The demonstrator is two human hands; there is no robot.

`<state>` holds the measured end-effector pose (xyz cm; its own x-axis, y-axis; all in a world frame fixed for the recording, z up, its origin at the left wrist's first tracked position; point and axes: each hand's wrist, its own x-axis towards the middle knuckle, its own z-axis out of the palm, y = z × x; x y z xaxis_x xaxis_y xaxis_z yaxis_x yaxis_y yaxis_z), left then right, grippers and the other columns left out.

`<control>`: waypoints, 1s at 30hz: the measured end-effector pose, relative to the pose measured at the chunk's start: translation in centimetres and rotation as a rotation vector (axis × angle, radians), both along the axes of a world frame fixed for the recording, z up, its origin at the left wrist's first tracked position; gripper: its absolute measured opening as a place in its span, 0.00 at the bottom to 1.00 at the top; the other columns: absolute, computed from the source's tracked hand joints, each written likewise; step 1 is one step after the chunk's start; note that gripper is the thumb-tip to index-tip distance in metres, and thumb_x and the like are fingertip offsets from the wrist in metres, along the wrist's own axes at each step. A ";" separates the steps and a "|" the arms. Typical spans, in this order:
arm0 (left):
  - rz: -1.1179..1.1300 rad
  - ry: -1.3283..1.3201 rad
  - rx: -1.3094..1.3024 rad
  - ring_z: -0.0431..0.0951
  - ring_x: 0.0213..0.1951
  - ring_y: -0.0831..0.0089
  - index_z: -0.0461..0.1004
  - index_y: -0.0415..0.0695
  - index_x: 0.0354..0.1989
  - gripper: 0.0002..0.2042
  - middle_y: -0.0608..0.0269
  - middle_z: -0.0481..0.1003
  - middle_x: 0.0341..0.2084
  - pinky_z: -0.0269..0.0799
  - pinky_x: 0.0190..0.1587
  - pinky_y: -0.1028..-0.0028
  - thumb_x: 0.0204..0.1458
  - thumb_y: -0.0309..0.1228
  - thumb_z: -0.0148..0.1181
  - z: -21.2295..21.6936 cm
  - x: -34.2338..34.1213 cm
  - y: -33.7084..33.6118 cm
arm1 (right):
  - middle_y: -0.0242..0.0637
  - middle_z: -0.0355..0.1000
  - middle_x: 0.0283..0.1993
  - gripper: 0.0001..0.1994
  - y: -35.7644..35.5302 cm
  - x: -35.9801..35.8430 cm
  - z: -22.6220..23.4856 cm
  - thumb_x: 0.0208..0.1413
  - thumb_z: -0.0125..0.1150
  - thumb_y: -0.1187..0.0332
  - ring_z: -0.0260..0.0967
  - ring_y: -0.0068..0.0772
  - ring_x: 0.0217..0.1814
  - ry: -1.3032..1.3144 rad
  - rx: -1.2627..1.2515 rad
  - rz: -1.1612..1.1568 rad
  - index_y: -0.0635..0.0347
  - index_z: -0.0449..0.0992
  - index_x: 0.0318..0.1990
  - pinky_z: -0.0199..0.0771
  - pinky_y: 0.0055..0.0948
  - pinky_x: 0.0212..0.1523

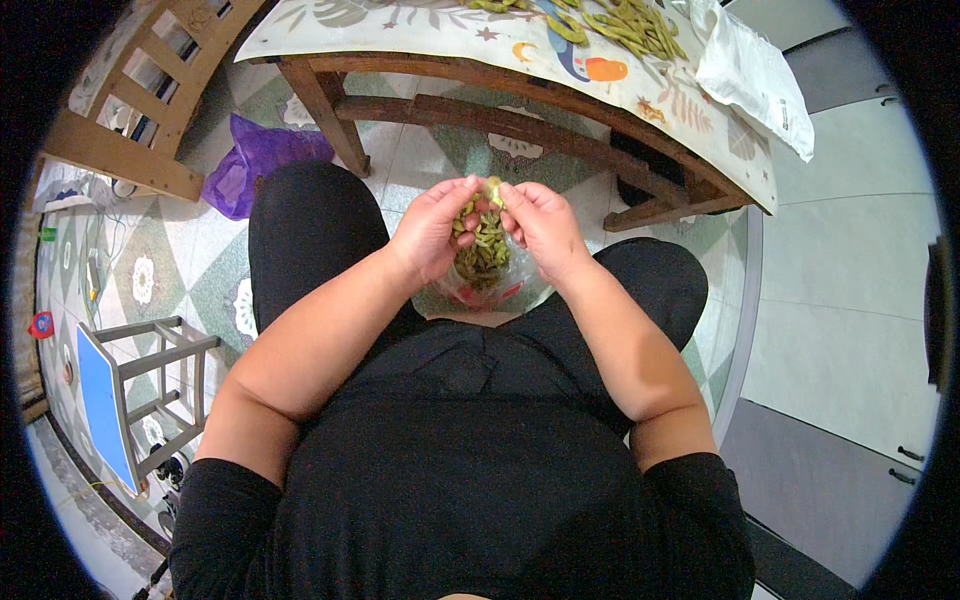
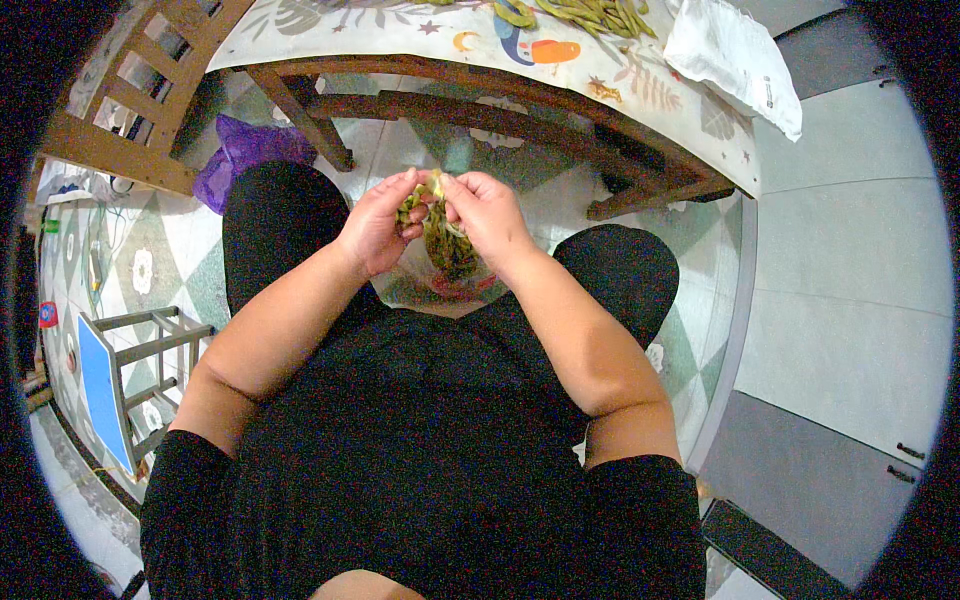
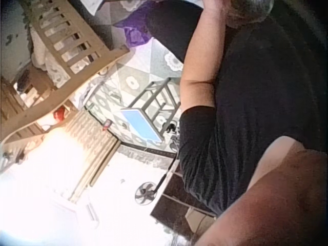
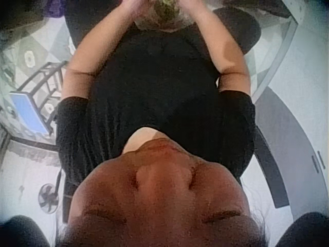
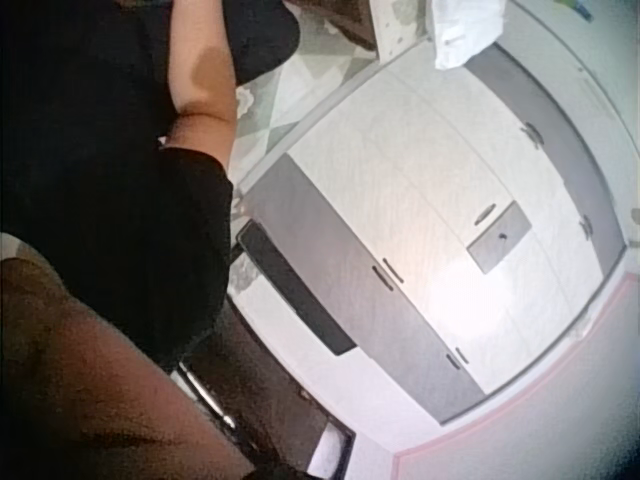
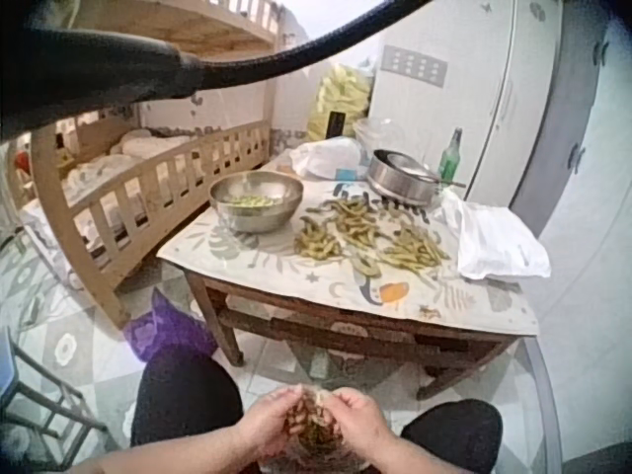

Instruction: The person sits on the floor and shells edamame by hand, removing the beans from the pods. The shelled beans are placed into a metal bowl on the table, while the empty pods are discarded into a plastic bag held in the lap.

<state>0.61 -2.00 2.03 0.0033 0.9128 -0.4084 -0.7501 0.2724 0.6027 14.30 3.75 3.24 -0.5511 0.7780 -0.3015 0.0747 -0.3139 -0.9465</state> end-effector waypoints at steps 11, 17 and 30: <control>-0.068 0.105 0.006 0.60 0.20 0.85 0.69 0.44 0.31 0.07 0.74 0.65 0.18 0.52 0.19 0.86 0.45 0.31 0.56 -0.7 -0.2 0.1 | 0.26 0.66 0.20 0.10 0.4 0.2 0.0 0.50 0.52 0.60 0.57 0.12 0.19 -0.055 -0.130 0.059 0.58 0.68 0.27 0.55 0.11 0.18; -0.021 0.079 0.016 0.60 0.20 0.85 0.69 0.44 0.31 0.06 0.73 0.65 0.18 0.51 0.18 0.85 0.46 0.31 0.55 -0.6 -0.4 0.0 | 0.27 0.67 0.22 0.06 0.2 0.0 0.3 0.48 0.54 0.67 0.59 0.13 0.21 0.004 0.029 0.093 0.59 0.69 0.29 0.57 0.10 0.20; -0.106 -0.220 0.037 0.61 0.21 0.83 0.67 0.45 0.36 0.07 0.72 0.66 0.22 0.54 0.19 0.86 0.49 0.31 0.50 -1.3 -0.5 -0.2 | 0.27 0.66 0.23 0.04 0.0 0.1 -0.4 0.51 0.51 0.69 0.59 0.13 0.25 0.078 0.169 0.110 0.58 0.68 0.27 0.59 0.13 0.25</control>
